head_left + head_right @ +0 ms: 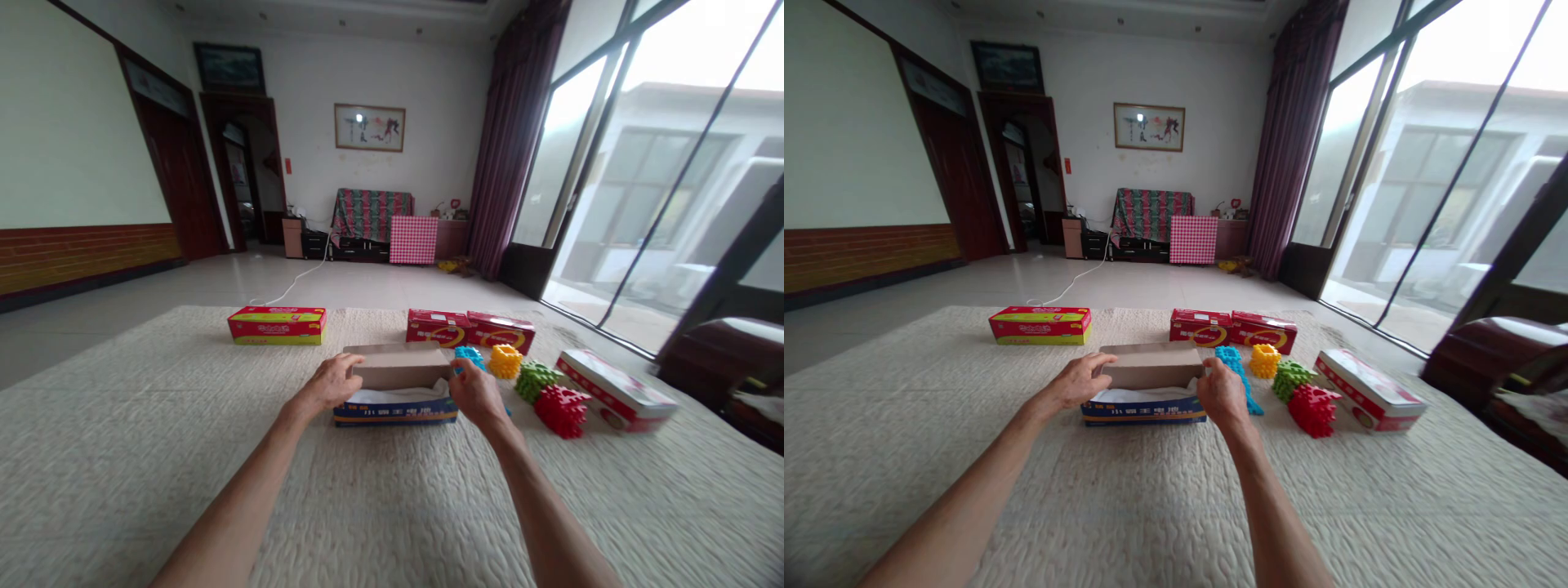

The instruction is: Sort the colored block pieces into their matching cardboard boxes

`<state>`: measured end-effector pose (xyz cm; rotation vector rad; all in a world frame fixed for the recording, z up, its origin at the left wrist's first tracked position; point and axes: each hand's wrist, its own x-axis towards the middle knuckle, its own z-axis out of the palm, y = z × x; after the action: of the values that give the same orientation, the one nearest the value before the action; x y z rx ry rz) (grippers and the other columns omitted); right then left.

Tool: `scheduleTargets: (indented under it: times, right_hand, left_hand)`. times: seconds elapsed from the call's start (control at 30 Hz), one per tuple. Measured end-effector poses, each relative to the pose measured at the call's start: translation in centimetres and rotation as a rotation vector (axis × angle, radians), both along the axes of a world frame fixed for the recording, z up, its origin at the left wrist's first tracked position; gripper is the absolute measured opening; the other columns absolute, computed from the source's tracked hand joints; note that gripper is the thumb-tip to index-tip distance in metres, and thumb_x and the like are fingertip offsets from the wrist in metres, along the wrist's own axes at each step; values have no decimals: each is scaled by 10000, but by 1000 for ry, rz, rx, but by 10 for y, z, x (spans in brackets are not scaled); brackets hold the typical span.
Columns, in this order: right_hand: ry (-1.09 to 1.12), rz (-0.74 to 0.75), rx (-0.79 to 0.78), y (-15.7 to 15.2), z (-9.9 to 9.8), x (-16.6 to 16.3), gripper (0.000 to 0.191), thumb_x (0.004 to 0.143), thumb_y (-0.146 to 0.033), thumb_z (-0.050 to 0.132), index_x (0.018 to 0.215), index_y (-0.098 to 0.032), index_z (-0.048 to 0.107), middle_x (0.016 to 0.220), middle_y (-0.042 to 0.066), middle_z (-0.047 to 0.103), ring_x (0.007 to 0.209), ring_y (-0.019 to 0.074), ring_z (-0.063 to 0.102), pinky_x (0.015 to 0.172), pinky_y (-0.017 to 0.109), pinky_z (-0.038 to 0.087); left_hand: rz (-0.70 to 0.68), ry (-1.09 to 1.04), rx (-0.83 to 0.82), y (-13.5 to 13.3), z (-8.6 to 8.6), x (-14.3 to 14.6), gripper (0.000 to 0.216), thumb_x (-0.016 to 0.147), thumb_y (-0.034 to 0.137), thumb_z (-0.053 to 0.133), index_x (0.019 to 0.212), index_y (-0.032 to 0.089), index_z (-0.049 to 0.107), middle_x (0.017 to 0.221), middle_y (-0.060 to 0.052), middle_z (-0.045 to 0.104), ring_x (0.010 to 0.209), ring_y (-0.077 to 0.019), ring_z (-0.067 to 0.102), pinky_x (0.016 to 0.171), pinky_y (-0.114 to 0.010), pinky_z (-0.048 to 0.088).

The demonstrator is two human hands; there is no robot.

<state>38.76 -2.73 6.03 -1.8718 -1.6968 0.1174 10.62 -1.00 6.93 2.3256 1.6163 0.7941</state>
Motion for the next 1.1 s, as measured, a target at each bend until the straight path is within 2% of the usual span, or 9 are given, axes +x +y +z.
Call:
scheduleTargets:
  times: [0.2,0.33,0.47,0.6,0.73,0.83,0.97,1.1]
  right_hand:
    - [30,-82,47,5,-11,8,313,798,-201,498,1046,-194,688,758,40,701,711,188,636,628,261,410]
    - [18,-123,45,6,-13,9,317,798,-219,503,1054,-196,689,748,39,696,726,195,644,617,262,406]
    - [29,-112,54,8,-16,10,305,805,-234,503,1044,-206,690,748,32,696,735,189,649,611,252,405]
    - [44,-118,87,10,-19,11,307,813,-251,496,1047,-200,689,768,38,704,747,195,656,630,260,421]
    - [63,-107,143,16,-21,9,291,812,-268,488,1005,-214,699,752,34,705,715,187,657,630,255,434]
    - [105,-94,168,21,-23,8,301,802,-279,476,983,-202,704,730,36,702,704,189,654,633,259,441]
    - [230,-50,237,23,-30,8,300,776,-310,469,919,-195,707,639,12,668,608,174,625,624,264,454]
    - [277,-37,398,22,-43,7,341,817,-386,442,885,-177,703,784,57,697,612,165,607,661,282,466]
  left_hand:
    - [-53,-343,-9,40,-5,-17,437,734,190,438,1067,173,720,1079,-55,732,1099,-230,637,986,-339,475]
    - [-36,-160,142,49,-14,-31,438,639,97,501,989,207,740,1114,-54,714,1091,-233,638,1011,-338,461]
    - [-100,36,310,48,-16,-25,513,631,1,438,1000,203,732,1197,-70,669,1141,-210,605,1018,-315,456]
    - [-218,108,302,49,-11,-7,484,688,0,391,985,180,728,1077,-63,712,1033,-186,646,981,-310,479]
    - [-223,109,269,56,-9,4,428,716,47,437,986,210,727,1058,-47,723,1005,-193,652,956,-317,487]
    - [-224,28,255,64,-12,5,427,691,48,463,972,224,732,1070,-33,728,1021,-187,654,972,-314,477]
    - [-179,-205,208,71,-21,-2,293,734,150,521,905,219,748,1013,-31,749,988,-186,678,952,-320,501]
    - [-153,-307,200,70,-28,-8,232,745,195,552,854,213,756,979,-39,757,964,-189,690,934,-332,521]
